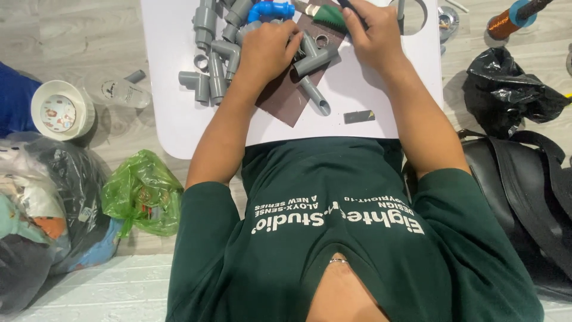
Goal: Sanding the edges of PVC pipe fittings and assembling them into a structure
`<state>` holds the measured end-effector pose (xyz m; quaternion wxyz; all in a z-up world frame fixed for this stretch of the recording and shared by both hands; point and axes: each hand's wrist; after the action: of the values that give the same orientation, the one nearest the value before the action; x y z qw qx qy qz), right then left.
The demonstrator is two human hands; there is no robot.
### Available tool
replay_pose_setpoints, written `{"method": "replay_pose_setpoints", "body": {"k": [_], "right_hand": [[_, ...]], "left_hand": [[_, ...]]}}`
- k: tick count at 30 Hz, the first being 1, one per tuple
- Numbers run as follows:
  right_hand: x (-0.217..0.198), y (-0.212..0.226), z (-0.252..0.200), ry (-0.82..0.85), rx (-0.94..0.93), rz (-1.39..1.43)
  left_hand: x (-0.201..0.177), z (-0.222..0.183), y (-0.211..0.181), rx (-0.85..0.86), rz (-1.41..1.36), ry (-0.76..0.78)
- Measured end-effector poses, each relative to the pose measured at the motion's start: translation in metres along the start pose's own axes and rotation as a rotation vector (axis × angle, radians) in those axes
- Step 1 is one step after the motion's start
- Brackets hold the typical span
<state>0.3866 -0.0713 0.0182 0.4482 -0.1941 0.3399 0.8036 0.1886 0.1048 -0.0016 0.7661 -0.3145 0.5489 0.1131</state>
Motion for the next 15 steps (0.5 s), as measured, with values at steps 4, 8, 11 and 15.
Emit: {"method": "replay_pose_setpoints", "body": {"k": [4,8,11,15], "right_hand": [[0.003,-0.004,-0.002,0.030,-0.004,0.005],[0.004,-0.005,-0.003,0.026,-0.014,0.023],[0.005,-0.004,-0.003,0.021,-0.008,0.031],[0.004,0.001,0.000,0.025,-0.005,0.059]], "left_hand": [[-0.003,-0.001,-0.002,-0.027,-0.002,0.017],[0.004,-0.001,0.002,-0.015,0.017,-0.052],[0.005,0.000,0.004,-0.034,0.029,-0.063],[-0.016,-0.005,-0.006,0.031,-0.049,0.059]]}}
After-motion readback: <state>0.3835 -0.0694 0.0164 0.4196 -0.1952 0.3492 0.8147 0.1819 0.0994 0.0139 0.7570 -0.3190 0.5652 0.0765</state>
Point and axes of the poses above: each hand's wrist, its own z-axis towards the middle knuckle, its own x-axis out of the palm, y = z × x, and after that the axes turned 15 degrees about -x, right-handed
